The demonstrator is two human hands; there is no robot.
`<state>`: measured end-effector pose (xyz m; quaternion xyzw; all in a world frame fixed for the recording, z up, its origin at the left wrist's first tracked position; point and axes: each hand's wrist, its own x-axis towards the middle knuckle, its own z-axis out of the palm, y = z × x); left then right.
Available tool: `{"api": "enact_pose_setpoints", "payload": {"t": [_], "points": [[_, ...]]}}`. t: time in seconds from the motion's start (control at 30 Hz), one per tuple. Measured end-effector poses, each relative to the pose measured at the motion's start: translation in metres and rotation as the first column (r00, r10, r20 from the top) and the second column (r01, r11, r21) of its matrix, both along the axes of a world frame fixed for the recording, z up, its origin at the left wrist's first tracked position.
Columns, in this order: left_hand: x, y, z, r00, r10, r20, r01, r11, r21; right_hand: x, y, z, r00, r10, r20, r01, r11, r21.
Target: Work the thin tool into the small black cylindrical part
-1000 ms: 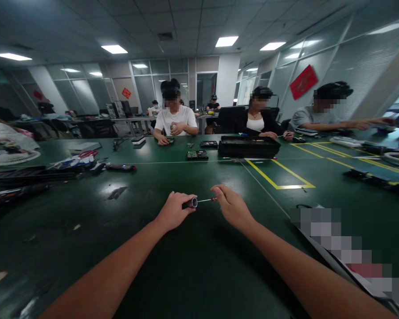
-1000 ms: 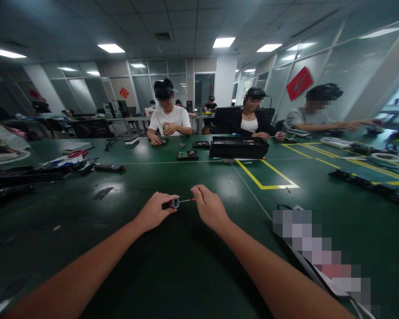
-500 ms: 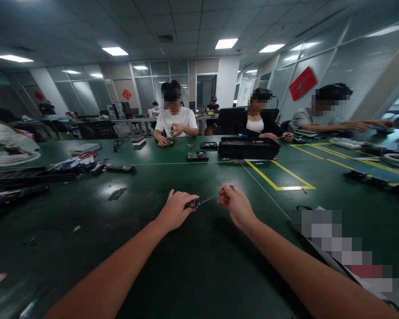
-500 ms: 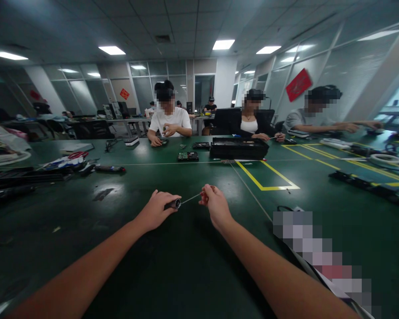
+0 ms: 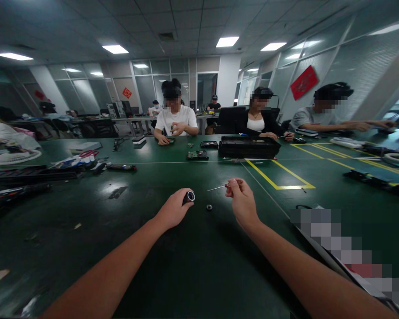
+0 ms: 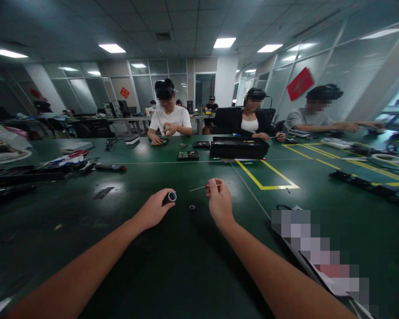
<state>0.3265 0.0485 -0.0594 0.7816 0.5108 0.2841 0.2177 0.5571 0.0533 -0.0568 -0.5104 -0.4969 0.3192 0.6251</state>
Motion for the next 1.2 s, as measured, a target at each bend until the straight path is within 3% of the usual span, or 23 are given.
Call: {"api": "enact_pose_setpoints", "payload": {"t": [0.23,0.47,0.73,0.87,1.0,1.1,1.2], "points": [[0.016,0.000,0.004,0.981,-0.110,-0.160,0.100,0.993,-0.068,0.001,-0.004,0.008,1.000,-0.023,0.018,0.022,0.998,0.054],[0.052,0.017,0.009,0.863,-0.197,-0.466,0.188,0.980,-0.065,0.002,-0.003,0.006,1.000,-0.011,-0.002,0.011,0.998,0.057],[0.053,0.021,0.010,0.831,-0.271,-0.486,0.271,0.960,-0.073,0.002,0.001,0.001,0.999,0.006,-0.052,-0.001,0.997,0.081],[0.037,0.019,0.010,0.903,-0.213,-0.373,0.206,0.977,-0.059,0.001,0.002,0.000,0.997,0.005,-0.071,0.002,0.996,0.093],[0.013,0.023,0.010,0.990,-0.091,-0.109,0.082,0.993,-0.087,0.002,0.001,0.000,0.998,0.015,-0.069,-0.010,0.997,0.080],[-0.009,0.029,0.011,0.995,-0.016,0.101,0.033,0.986,-0.164,0.003,0.000,0.001,0.998,0.035,-0.052,-0.031,0.997,0.075],[-0.032,0.035,0.013,0.930,0.113,0.350,-0.015,0.963,-0.270,0.002,-0.002,0.003,0.998,0.034,-0.047,-0.032,0.998,0.058]]}}
